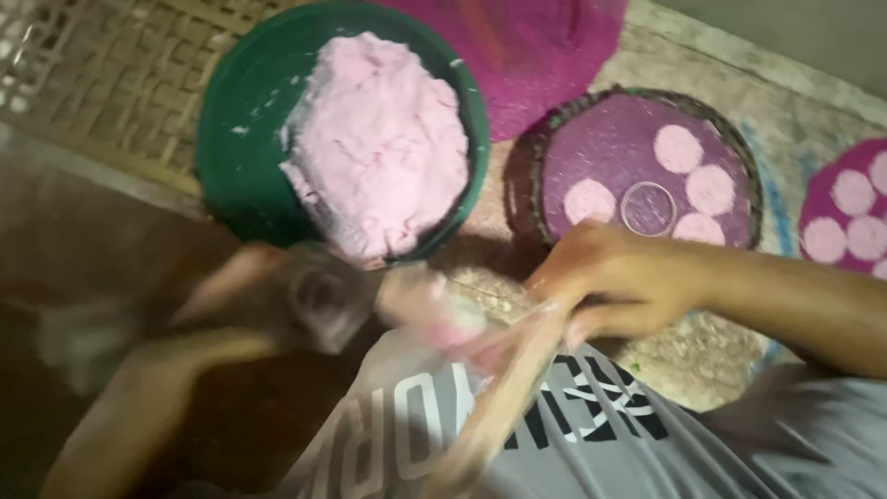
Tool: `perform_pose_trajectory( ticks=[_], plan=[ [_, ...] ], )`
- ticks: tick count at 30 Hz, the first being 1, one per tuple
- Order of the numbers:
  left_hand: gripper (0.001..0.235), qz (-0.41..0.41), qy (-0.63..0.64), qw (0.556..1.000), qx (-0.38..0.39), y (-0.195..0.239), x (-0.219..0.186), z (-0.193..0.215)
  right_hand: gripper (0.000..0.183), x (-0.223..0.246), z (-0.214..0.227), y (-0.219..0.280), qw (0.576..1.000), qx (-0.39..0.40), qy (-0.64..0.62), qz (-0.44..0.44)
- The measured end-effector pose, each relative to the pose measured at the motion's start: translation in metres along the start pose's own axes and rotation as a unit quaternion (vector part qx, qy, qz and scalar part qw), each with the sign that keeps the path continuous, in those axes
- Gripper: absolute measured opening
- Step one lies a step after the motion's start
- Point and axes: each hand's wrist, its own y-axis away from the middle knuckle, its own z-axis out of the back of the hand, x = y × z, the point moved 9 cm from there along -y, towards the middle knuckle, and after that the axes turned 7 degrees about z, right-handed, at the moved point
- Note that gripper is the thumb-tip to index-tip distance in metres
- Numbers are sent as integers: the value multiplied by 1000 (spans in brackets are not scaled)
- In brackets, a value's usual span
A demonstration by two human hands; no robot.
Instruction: The person scoops pink dough from a green basin and uses a metal press to form round pieces on a purple mat. They repeatedly fill the press, compact the dough, and release the shaped pieces onto the mat, occasionally wiping the press with a cloth.
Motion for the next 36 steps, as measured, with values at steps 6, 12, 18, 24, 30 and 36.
perform_pose_trajectory(
  ticks=[6,12,18,24,30,36],
  plan=[
    [44,-23,170,984,-48,48,1,36,11,10,47,-64,647,108,738,159],
    [38,-117,200,934,-272,112,-10,181,45,-50,92,-167,815,-120,566,-28],
    [18,-93,-59,780,-616,172,51,295,25,-258,-53,-222,930,-8,134,-342],
    [8,-86,-25,752,-653,163,87,300,18,-308,-133,-251,824,268,354,-353],
    [9,-124,22,753,-646,159,79,297,18,-256,-74,-272,681,490,500,-216],
    [13,-123,73,742,-655,158,83,300,26,-259,-49,-274,661,442,564,-224]
  ],
)
